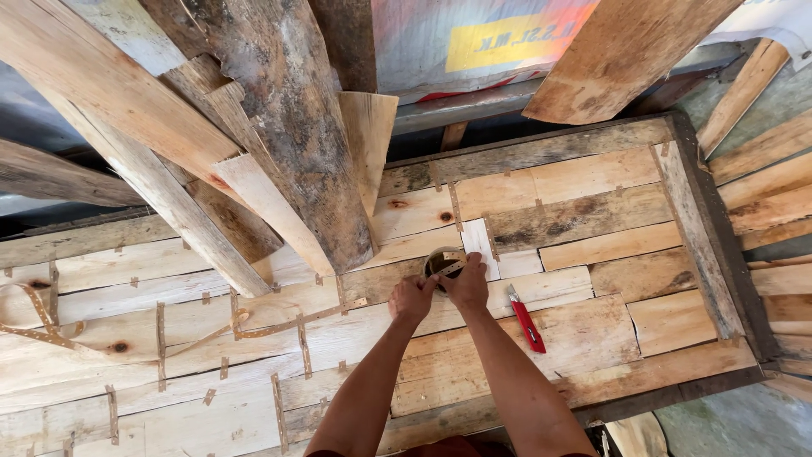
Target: Assembling or decorating a wooden panel by gluing small wood strips and applying tape.
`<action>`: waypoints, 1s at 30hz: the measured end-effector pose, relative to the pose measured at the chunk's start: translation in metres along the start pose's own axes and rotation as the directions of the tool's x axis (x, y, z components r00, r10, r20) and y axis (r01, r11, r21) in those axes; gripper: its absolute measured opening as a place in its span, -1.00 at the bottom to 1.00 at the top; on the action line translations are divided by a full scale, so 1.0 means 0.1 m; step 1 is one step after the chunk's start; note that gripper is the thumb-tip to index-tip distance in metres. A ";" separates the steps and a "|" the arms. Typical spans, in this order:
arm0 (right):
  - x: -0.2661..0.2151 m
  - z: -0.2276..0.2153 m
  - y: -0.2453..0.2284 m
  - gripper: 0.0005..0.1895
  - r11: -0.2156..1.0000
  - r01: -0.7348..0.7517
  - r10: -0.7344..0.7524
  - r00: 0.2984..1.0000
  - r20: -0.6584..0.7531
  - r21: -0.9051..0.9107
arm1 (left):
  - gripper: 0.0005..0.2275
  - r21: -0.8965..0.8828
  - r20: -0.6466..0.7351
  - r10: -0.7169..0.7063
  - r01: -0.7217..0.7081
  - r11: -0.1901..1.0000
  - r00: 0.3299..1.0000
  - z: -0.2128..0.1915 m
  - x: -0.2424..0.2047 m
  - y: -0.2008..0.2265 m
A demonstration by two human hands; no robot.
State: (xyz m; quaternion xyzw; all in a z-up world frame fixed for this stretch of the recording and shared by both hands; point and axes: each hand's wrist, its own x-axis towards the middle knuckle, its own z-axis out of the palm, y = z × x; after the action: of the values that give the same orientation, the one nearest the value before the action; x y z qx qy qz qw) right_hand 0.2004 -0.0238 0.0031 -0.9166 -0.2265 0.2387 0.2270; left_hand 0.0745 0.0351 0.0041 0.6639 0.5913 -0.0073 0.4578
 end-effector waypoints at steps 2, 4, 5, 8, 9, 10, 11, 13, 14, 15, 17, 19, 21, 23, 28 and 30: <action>0.00 -0.02 -0.02 0.01 1.000 -0.011 0.011 1.000 0.013 0.007 | -0.54 0.004 -0.007 0.003 -0.003 1.000 1.000 0.00 0.01 -0.03; 0.00 -0.04 -0.03 0.04 1.000 -0.025 0.025 0.999 0.028 0.011 | -0.53 0.008 -0.012 0.003 -0.003 1.000 1.000 0.07 0.07 -0.12; -0.01 -0.05 -0.04 0.04 0.999 -0.015 0.014 1.000 0.013 0.037 | -0.59 -0.007 -0.040 0.048 -0.048 0.999 0.998 0.13 0.13 -0.19; -0.02 -0.02 -0.03 0.07 0.998 0.010 -0.010 1.000 -0.012 0.062 | -0.62 -0.015 -0.064 0.073 -0.074 0.997 0.995 0.13 0.11 -0.17; -0.01 -0.01 -0.02 0.08 0.998 0.022 -0.021 0.999 -0.024 0.066 | -0.59 -0.007 -0.058 0.057 -0.058 0.998 0.997 0.09 0.08 -0.12; 0.02 0.00 -0.02 0.08 0.998 0.024 -0.022 0.999 -0.026 0.066 | -0.59 -0.007 -0.060 0.059 -0.059 0.998 0.996 0.07 0.08 -0.10; 0.02 0.02 0.00 0.08 0.997 0.027 -0.025 0.999 -0.035 0.075 | -0.56 -0.001 -0.039 0.052 -0.052 0.999 0.998 0.05 0.05 -0.10; 0.02 0.02 0.00 0.08 0.996 0.031 -0.027 0.999 -0.042 0.085 | -0.54 0.008 -0.020 0.044 -0.044 0.999 0.999 0.04 0.04 -0.15; 0.02 0.00 -0.02 0.06 0.996 -0.010 0.012 1.000 -0.018 0.085 | -0.57 -0.011 -0.028 0.100 -0.101 0.995 0.995 0.06 0.05 -0.20; 0.03 -0.02 -0.06 0.04 0.995 -0.048 0.048 0.999 0.003 0.084 | -0.60 -0.030 -0.040 0.159 -0.160 0.987 0.986 0.06 0.08 -0.24; 0.10 0.06 0.05 0.02 0.997 -0.012 0.014 1.000 -0.017 0.082 | -0.59 -0.046 -0.035 0.205 -0.206 0.977 0.978 0.04 0.06 -0.30; 0.14 0.07 0.10 0.00 0.997 0.021 -0.018 0.999 -0.038 0.079 | -0.58 -0.062 -0.028 0.251 -0.252 0.966 0.968 0.02 0.03 -0.36; 0.18 0.01 0.08 -0.02 0.998 -0.047 0.047 0.999 0.002 0.030 | -0.53 -0.078 0.045 0.234 -0.230 0.970 0.971 -0.03 -0.01 -0.41; 0.25 0.09 0.18 -0.04 0.999 -0.051 0.051 0.999 0.005 0.011 | -0.54 -0.140 0.028 0.289 -0.282 0.949 0.957 -0.01 -0.06 -0.52; 0.40 0.15 0.27 -0.14 0.995 -0.090 0.092 0.994 0.066 -0.036 | -0.57 -0.394 0.087 0.292 -0.237 0.888 0.952 -0.12 -0.25 -0.64; 0.46 0.20 0.34 -0.15 0.995 -0.095 0.096 0.994 0.061 -0.024 | -0.60 -0.522 0.166 0.208 -0.093 0.848 0.964 -0.18 -0.36 -0.66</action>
State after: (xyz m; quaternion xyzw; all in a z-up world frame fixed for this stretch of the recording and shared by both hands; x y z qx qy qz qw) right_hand 0.2359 -0.0199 -0.0462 -0.9209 -0.1918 0.2752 0.1985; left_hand 0.0022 0.0102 -0.0048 0.5588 0.4646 0.1132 0.6776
